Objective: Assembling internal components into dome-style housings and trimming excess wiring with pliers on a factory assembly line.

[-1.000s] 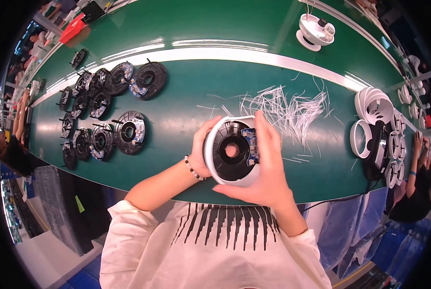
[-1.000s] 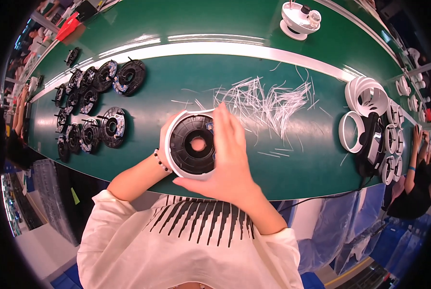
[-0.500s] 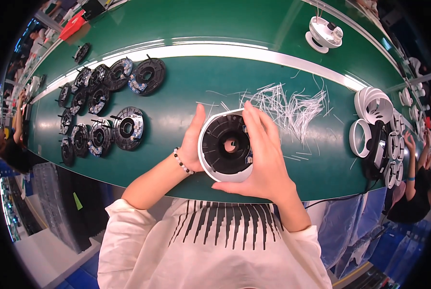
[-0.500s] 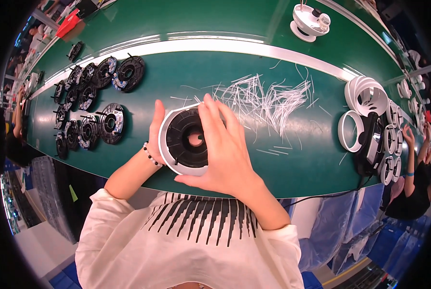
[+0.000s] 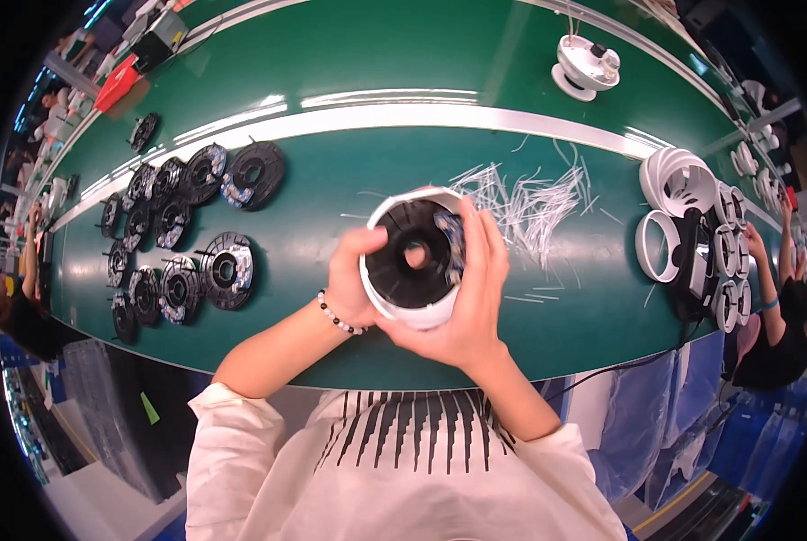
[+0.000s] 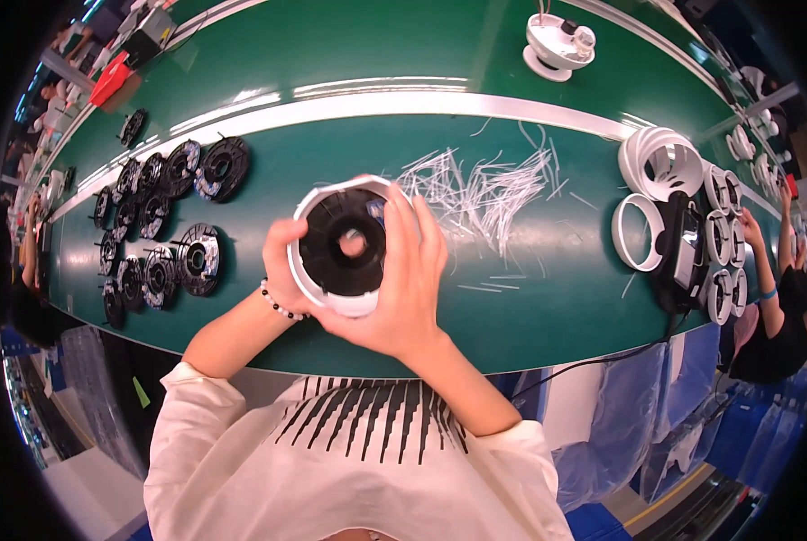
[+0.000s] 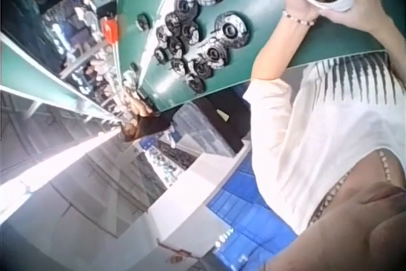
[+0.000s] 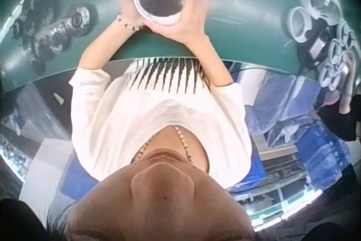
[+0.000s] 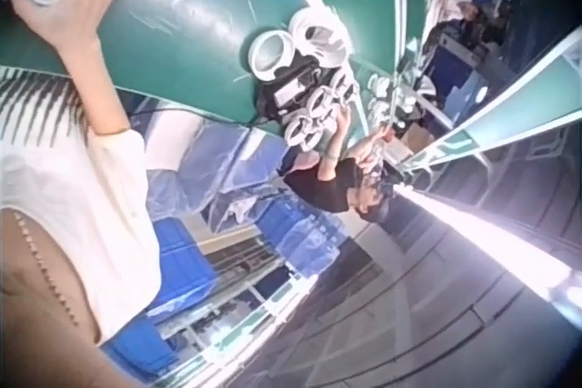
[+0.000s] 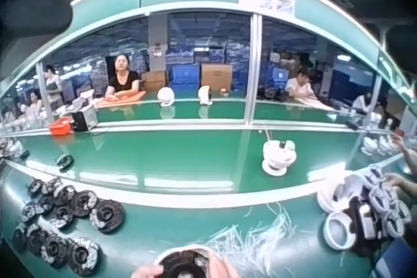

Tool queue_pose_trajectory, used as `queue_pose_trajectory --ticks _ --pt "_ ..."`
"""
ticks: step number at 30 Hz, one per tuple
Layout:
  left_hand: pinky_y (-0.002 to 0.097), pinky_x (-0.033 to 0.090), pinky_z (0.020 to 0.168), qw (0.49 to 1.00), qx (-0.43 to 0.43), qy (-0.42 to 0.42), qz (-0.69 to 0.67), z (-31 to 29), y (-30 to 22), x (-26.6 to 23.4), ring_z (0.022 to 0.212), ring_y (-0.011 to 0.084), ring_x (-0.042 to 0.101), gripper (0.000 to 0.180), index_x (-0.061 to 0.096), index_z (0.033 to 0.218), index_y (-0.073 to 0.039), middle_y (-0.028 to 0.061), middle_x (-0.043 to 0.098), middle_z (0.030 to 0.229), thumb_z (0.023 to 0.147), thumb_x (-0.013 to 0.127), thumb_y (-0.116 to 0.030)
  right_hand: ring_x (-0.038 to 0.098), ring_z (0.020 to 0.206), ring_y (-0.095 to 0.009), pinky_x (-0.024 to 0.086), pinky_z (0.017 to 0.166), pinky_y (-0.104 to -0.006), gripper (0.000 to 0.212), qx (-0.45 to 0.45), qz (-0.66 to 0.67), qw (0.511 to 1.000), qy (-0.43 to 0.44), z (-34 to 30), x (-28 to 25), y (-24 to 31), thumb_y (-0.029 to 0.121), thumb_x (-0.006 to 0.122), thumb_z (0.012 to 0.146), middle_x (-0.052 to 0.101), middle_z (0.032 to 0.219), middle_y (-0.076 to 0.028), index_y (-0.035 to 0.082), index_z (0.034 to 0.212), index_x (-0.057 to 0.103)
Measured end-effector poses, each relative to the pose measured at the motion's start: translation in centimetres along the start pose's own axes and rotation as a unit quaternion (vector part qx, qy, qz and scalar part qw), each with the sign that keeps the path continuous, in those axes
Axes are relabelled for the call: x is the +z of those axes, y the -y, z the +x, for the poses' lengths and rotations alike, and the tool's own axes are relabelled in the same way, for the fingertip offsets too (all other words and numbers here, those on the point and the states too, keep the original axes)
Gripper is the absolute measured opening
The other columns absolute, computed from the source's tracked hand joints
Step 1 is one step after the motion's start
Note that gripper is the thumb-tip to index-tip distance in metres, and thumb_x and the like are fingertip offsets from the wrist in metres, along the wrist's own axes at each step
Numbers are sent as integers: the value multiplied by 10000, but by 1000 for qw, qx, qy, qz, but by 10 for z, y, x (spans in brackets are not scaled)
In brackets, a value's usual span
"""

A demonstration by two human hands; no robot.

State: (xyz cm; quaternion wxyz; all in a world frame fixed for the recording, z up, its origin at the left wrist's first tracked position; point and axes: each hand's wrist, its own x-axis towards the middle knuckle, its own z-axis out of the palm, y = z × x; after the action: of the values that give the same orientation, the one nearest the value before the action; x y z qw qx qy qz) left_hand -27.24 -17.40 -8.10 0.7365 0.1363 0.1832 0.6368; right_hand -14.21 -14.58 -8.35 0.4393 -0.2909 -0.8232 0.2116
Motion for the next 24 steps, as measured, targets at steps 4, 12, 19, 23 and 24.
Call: queue_pose_trajectory --ticks 4,12,19,23,24 --pt "374 441 852 980 67 -173 74 59 -32 3 915 243 561 454 480 1059 22 147 562 1006 801 363 -333 108 1258 -407 87 1007 -482 1075 -5 53 998 18 17 -13 -44 467 732 540 154 1365 -220 -18 1310 158" --pt "446 409 884 922 193 -237 240 182 -146 -73 1047 279 482 381 410 1105 32 179 486 1124 913 285 -272 393 1097 -302 247 922 -487 509 135 -419 896 -55 5 -160 -180 283 672 652 477 1145 -109 48 1070 502" --pt "469 506 715 835 161 -343 399 214 -171 -101 1017 353 484 635 276 1240 7 195 424 1177 842 385 -476 571 729 -289 437 679 -358 141 143 -339 928 -50 -22 -196 -230 143 638 699 603 745 -134 16 751 608" --pt "308 499 696 585 206 -373 691 154 -210 -88 951 267 549 609 442 1171 -17 163 527 1100 801 435 -501 609 585 -231 458 555 -317 115 226 -323 918 -40 -15 -201 -220 110 592 732 607 683 -137 3 775 603" --pt "320 475 748 559 204 -338 729 132 -224 -95 955 267 550 564 466 1146 -22 161 534 1093 796 467 -465 610 585 -230 459 555 -314 118 241 -334 910 -52 -15 -201 -217 109 580 742 606 673 -139 1 787 600"
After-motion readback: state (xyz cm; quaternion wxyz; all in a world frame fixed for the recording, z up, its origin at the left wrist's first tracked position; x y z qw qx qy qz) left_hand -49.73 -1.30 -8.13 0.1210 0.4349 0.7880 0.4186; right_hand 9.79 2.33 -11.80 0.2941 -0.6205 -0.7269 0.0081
